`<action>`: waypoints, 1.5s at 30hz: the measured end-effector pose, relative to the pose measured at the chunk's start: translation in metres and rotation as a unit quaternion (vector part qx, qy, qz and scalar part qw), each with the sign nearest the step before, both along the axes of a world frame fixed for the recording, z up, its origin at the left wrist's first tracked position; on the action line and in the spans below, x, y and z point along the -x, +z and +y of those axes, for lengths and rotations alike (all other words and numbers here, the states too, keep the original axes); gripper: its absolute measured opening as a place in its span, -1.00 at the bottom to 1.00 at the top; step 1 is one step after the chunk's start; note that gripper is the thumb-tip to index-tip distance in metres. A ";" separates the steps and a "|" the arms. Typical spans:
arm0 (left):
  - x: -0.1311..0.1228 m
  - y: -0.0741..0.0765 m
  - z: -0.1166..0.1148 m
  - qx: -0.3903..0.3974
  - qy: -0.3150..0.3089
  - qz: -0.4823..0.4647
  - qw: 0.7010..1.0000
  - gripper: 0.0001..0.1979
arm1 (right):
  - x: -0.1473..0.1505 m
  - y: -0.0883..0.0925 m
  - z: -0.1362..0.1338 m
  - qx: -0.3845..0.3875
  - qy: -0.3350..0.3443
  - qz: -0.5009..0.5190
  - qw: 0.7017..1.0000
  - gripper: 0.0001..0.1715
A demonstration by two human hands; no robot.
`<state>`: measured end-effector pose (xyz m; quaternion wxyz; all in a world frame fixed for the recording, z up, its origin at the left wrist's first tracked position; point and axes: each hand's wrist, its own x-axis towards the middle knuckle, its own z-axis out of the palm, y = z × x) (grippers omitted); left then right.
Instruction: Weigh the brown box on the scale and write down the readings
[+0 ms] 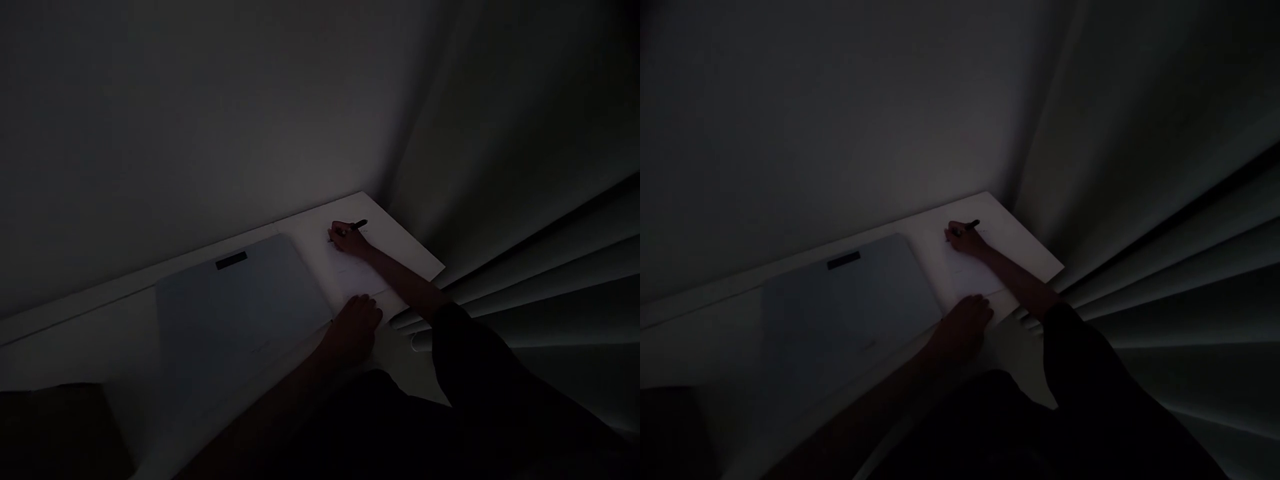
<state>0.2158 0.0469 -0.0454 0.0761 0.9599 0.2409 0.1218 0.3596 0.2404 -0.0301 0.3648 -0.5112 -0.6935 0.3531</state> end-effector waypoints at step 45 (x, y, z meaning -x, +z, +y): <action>0.000 -0.003 0.002 0.001 -0.011 -0.031 0.999 -0.60 | -0.009 0.012 -0.009 -0.112 -0.026 -0.061 0.991 -0.65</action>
